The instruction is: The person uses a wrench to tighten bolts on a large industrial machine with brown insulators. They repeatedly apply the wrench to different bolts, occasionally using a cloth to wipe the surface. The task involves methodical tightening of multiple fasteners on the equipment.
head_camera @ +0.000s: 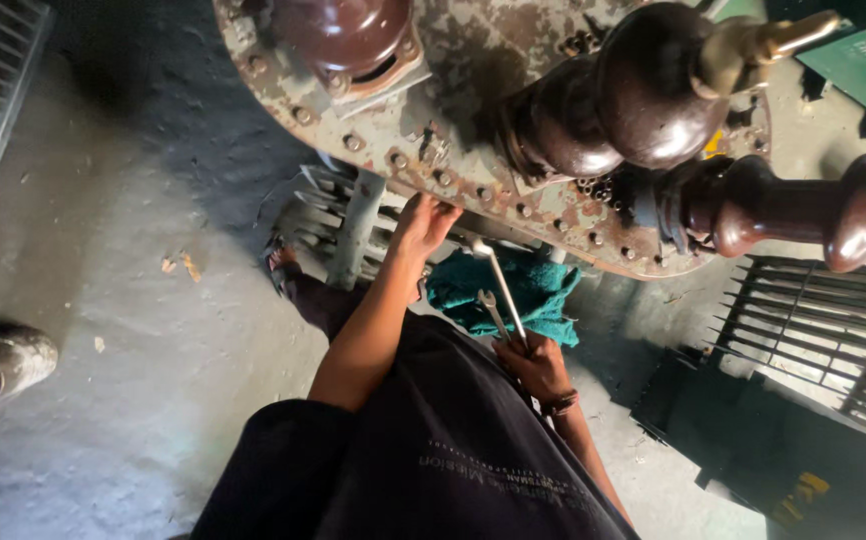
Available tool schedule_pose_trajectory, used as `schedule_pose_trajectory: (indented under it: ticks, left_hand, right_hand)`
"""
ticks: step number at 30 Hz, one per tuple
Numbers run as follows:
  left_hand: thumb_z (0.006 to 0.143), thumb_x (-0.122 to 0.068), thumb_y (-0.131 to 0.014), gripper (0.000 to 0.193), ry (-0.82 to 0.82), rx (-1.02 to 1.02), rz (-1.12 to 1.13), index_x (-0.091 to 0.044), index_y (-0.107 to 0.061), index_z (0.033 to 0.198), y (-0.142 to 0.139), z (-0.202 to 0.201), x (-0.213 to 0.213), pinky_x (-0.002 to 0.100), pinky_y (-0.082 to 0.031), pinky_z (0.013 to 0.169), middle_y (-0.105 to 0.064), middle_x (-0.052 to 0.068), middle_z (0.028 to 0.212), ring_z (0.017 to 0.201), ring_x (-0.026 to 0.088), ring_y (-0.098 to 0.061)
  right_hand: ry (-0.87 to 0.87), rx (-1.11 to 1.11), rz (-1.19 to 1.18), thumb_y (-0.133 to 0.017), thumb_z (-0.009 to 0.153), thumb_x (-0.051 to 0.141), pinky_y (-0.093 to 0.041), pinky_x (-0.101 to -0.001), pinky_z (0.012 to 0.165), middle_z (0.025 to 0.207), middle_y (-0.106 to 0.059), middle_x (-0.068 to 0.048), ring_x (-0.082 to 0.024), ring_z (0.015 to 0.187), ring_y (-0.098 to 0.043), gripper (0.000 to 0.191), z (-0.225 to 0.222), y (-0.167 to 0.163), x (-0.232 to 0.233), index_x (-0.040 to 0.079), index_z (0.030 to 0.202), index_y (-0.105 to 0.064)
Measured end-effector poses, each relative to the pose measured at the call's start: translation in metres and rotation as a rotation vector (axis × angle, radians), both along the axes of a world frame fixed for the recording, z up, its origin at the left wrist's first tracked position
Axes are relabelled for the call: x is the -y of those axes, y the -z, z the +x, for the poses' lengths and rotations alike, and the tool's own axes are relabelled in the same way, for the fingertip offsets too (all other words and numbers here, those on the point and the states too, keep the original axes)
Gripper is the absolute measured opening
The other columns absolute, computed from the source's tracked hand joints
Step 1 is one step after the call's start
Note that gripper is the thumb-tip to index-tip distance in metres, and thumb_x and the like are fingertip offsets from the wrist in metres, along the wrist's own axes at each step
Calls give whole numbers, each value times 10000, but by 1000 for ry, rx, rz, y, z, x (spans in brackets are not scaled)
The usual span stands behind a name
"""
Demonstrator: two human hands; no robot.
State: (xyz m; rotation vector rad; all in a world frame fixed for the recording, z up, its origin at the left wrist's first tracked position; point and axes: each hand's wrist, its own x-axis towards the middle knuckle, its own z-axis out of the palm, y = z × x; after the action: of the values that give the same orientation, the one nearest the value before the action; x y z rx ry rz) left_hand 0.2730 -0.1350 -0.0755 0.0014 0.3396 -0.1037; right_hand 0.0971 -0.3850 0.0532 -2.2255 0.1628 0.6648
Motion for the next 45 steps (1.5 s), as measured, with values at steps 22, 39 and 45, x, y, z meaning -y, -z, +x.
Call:
schedule_pose_trajectory:
  ticks: [22,39,45]
  left_hand:
    - [1023,-278,-630,373,354,2,250,4,-607,1266,-37,-92,24,434,-590,868,-709,155,1055,922,272,-706]
    - [974,-33,-672,72,431,-76,460,-18,-627,1029,-3,-27,-53,360,-531,594,-661,107,897,756,256,-675]
    - [899,-15,-675,101,248,-116,267,-64,-616,965,-14,-28,-34,391,-578,679,-660,78,877,809,269,-703]
  right_hand:
    - [-107,340,19,-790,855,281,-464,-373,526,655,-633,-115,-226,529,-600,268,37,-11,-71,61,954,-672]
    - [171,278,-333,-459,1095,469,-434,-429,578,635,-607,-128,-317,595,-598,537,7,-19,-85,59,878,-727]
    - [346,246,-276,-532,1059,491,-436,-390,571,601,-587,-125,-257,560,-574,533,13,-21,-82,43,841,-721]
